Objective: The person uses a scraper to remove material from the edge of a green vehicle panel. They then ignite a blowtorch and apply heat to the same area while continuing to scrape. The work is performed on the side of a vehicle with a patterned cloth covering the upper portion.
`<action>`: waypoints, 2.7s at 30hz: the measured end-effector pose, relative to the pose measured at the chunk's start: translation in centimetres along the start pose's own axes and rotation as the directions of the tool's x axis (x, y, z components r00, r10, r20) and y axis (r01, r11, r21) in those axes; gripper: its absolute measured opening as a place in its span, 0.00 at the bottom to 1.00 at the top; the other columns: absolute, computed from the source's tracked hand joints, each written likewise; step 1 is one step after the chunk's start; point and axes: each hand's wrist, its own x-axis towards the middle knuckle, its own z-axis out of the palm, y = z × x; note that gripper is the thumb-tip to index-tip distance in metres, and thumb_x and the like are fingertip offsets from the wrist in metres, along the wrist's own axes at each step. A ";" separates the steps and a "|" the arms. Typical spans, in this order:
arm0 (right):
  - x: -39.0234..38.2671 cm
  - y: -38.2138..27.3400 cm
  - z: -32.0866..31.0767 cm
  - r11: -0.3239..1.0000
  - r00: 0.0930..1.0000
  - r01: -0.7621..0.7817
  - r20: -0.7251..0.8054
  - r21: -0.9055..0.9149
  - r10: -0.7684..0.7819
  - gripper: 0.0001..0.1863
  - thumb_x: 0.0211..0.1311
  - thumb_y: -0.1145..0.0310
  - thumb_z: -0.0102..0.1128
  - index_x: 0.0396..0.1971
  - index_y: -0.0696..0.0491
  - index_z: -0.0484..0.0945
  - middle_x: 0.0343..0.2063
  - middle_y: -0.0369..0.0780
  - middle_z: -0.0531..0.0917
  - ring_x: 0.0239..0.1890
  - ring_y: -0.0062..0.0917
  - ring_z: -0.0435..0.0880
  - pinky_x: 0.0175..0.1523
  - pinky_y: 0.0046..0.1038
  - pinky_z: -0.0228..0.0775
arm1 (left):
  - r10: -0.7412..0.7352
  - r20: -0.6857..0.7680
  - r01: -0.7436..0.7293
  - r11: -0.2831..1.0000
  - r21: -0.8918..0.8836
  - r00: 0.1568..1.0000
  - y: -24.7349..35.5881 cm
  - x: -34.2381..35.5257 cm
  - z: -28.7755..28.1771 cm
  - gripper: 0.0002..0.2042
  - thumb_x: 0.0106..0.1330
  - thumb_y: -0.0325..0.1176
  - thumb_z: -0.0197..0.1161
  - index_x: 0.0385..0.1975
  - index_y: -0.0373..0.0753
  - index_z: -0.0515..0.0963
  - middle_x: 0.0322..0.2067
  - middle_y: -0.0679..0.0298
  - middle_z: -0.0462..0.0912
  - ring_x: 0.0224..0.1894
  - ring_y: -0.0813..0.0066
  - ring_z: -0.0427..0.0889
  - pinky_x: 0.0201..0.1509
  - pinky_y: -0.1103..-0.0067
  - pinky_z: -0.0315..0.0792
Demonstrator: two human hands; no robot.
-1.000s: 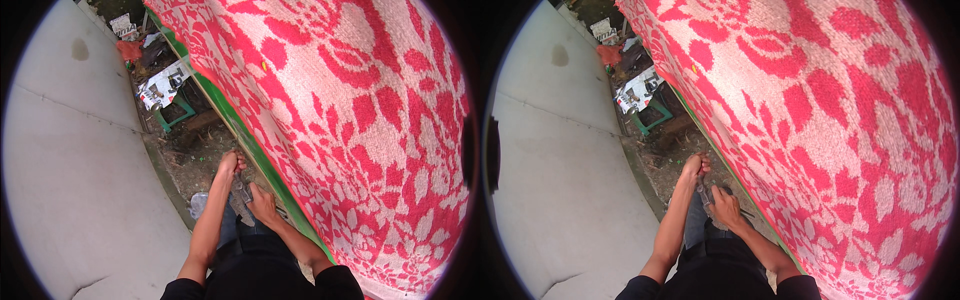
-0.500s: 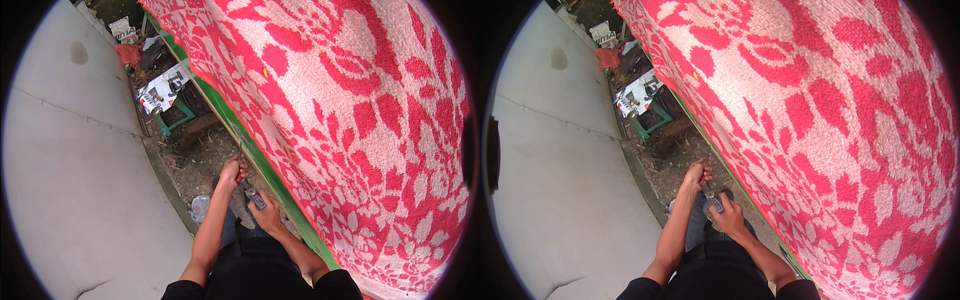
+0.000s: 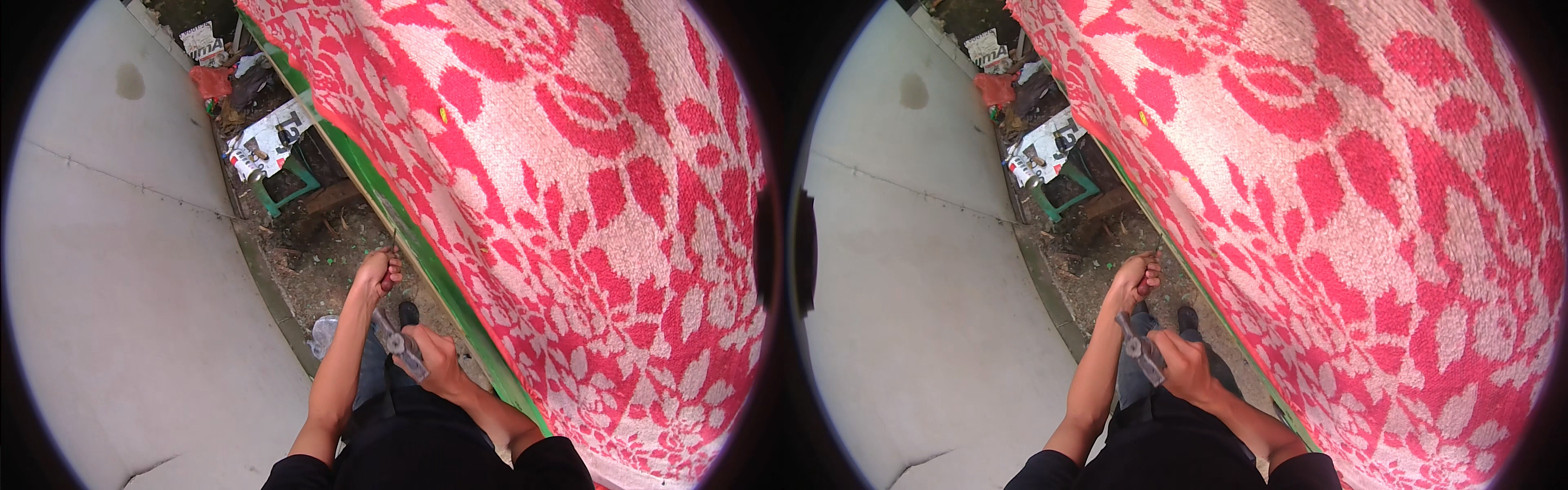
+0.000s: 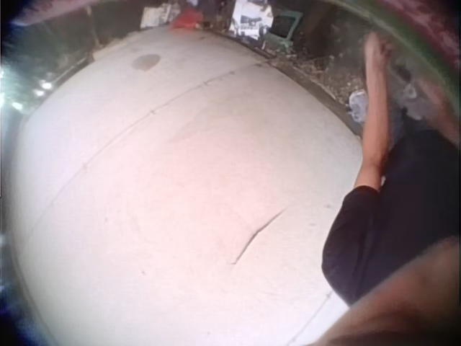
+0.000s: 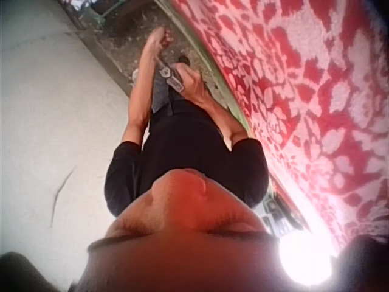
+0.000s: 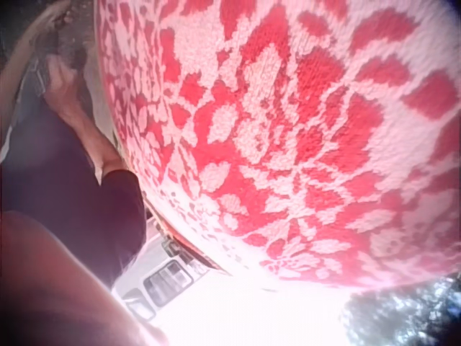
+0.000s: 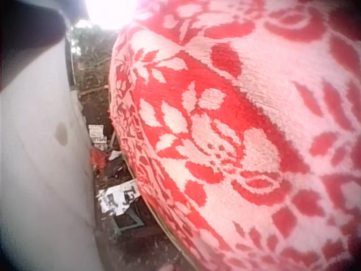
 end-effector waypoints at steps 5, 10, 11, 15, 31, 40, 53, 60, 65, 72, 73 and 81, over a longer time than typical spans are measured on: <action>-0.5 6.3 3.3 0.922 0.967 -0.244 -0.010 -0.301 0.253 0.18 0.56 0.68 0.67 0.42 0.61 0.73 0.24 0.52 0.79 0.26 0.44 0.82 0.28 0.38 0.70 | 0.012 -0.047 -0.013 1.000 -0.011 0.999 -0.1 0.9 -0.3 0.10 0.66 0.17 0.40 0.40 0.39 0.67 0.20 0.70 0.63 0.17 0.84 0.60 0.16 0.83 0.56; -1.2 4.6 2.4 0.904 0.917 -0.395 -0.017 -0.163 0.397 0.22 0.53 0.68 0.70 0.45 0.59 0.71 0.28 0.53 0.82 0.31 0.51 0.83 0.34 0.45 0.73 | 0.059 0.013 -0.059 0.998 -0.025 0.998 -0.4 3.0 -1.4 0.10 0.66 0.18 0.40 0.41 0.38 0.66 0.20 0.70 0.63 0.17 0.83 0.60 0.16 0.83 0.56; -1.5 4.6 2.4 0.899 0.912 -0.406 -0.011 -0.161 0.410 0.22 0.53 0.69 0.70 0.45 0.59 0.71 0.28 0.53 0.82 0.31 0.51 0.83 0.33 0.44 0.73 | 0.082 -0.037 -0.080 0.996 0.047 0.996 -1.3 2.3 -1.2 0.10 0.67 0.18 0.40 0.43 0.39 0.65 0.20 0.70 0.63 0.17 0.84 0.60 0.16 0.83 0.56; -0.9 4.7 2.0 0.911 0.922 -0.387 -0.041 -0.141 0.385 0.21 0.53 0.69 0.70 0.44 0.60 0.72 0.26 0.52 0.82 0.31 0.50 0.83 0.33 0.43 0.73 | 0.081 -0.006 -0.080 0.995 0.067 0.997 -1.8 -0.1 0.1 0.11 0.69 0.19 0.40 0.46 0.40 0.65 0.20 0.70 0.63 0.16 0.83 0.61 0.16 0.82 0.58; -2.0 3.2 0.7 0.998 0.998 -0.061 -0.025 -0.026 0.061 0.19 0.51 0.72 0.70 0.41 0.59 0.74 0.31 0.51 0.82 0.30 0.48 0.83 0.32 0.41 0.73 | 0.121 -0.067 -0.110 0.984 0.143 0.990 -2.0 -1.3 1.9 0.10 0.67 0.19 0.38 0.42 0.40 0.64 0.19 0.68 0.63 0.16 0.81 0.61 0.15 0.81 0.56; -3.2 6.8 3.3 0.875 0.897 -0.440 -0.056 -0.201 0.438 0.21 0.54 0.68 0.69 0.44 0.60 0.72 0.30 0.53 0.82 0.33 0.50 0.83 0.37 0.44 0.74 | 0.111 -0.072 -0.103 0.989 0.103 0.991 -0.3 1.7 -1.3 0.10 0.67 0.19 0.40 0.40 0.41 0.66 0.20 0.68 0.65 0.16 0.81 0.62 0.15 0.81 0.57; -2.3 6.1 3.3 0.904 0.892 -0.427 -0.167 -0.007 0.420 0.10 0.57 0.71 0.63 0.34 0.60 0.74 0.15 0.48 0.75 0.18 0.36 0.80 0.26 0.35 0.69 | 0.269 -0.068 -0.252 0.948 0.194 0.961 -3.6 -0.7 0.4 0.15 0.65 0.17 0.43 0.51 0.34 0.65 0.22 0.69 0.63 0.17 0.81 0.65 0.16 0.82 0.60; -2.1 6.3 2.2 0.893 0.884 -0.450 -0.147 -0.016 0.443 0.20 0.56 0.69 0.64 0.47 0.60 0.75 0.20 0.52 0.80 0.26 0.46 0.84 0.30 0.40 0.72 | 0.118 -0.009 -0.116 0.983 0.145 0.993 -2.3 -2.1 0.7 0.16 0.66 0.18 0.42 0.54 0.33 0.63 0.21 0.68 0.63 0.16 0.80 0.63 0.15 0.80 0.58; -2.2 5.8 2.1 0.888 0.879 -0.461 -0.138 0.004 0.457 0.17 0.57 0.69 0.63 0.45 0.60 0.76 0.19 0.52 0.79 0.25 0.47 0.83 0.30 0.40 0.72 | 0.139 -0.074 -0.126 0.980 0.156 0.988 -2.6 -1.4 0.0 0.16 0.67 0.19 0.40 0.53 0.34 0.64 0.20 0.68 0.64 0.16 0.79 0.62 0.15 0.80 0.58; -2.6 6.0 2.2 0.900 0.891 -0.434 -0.123 0.046 0.437 0.16 0.57 0.69 0.63 0.44 0.57 0.76 0.18 0.51 0.78 0.23 0.45 0.82 0.29 0.39 0.71 | 0.240 0.007 -0.240 0.967 0.087 0.971 1.9 -1.0 2.6 0.08 0.67 0.19 0.40 0.41 0.37 0.64 0.19 0.68 0.63 0.15 0.81 0.61 0.15 0.81 0.58; -2.6 5.9 2.2 0.898 0.889 -0.438 -0.127 0.041 0.439 0.15 0.57 0.69 0.63 0.44 0.57 0.76 0.18 0.51 0.78 0.23 0.45 0.82 0.29 0.39 0.71 | 0.246 -0.062 -0.226 0.946 0.232 0.967 0.8 -1.5 2.7 0.08 0.67 0.19 0.40 0.40 0.37 0.65 0.19 0.67 0.63 0.15 0.80 0.61 0.15 0.80 0.58; -2.1 6.0 2.2 0.901 0.892 -0.432 -0.135 0.036 0.432 0.15 0.57 0.69 0.63 0.42 0.59 0.76 0.17 0.49 0.78 0.22 0.42 0.83 0.29 0.37 0.71 | 0.204 -0.052 -0.187 0.955 0.230 0.978 -1.4 -1.3 2.0 0.08 0.67 0.19 0.44 0.42 0.34 0.67 0.19 0.68 0.64 0.14 0.79 0.61 0.13 0.80 0.57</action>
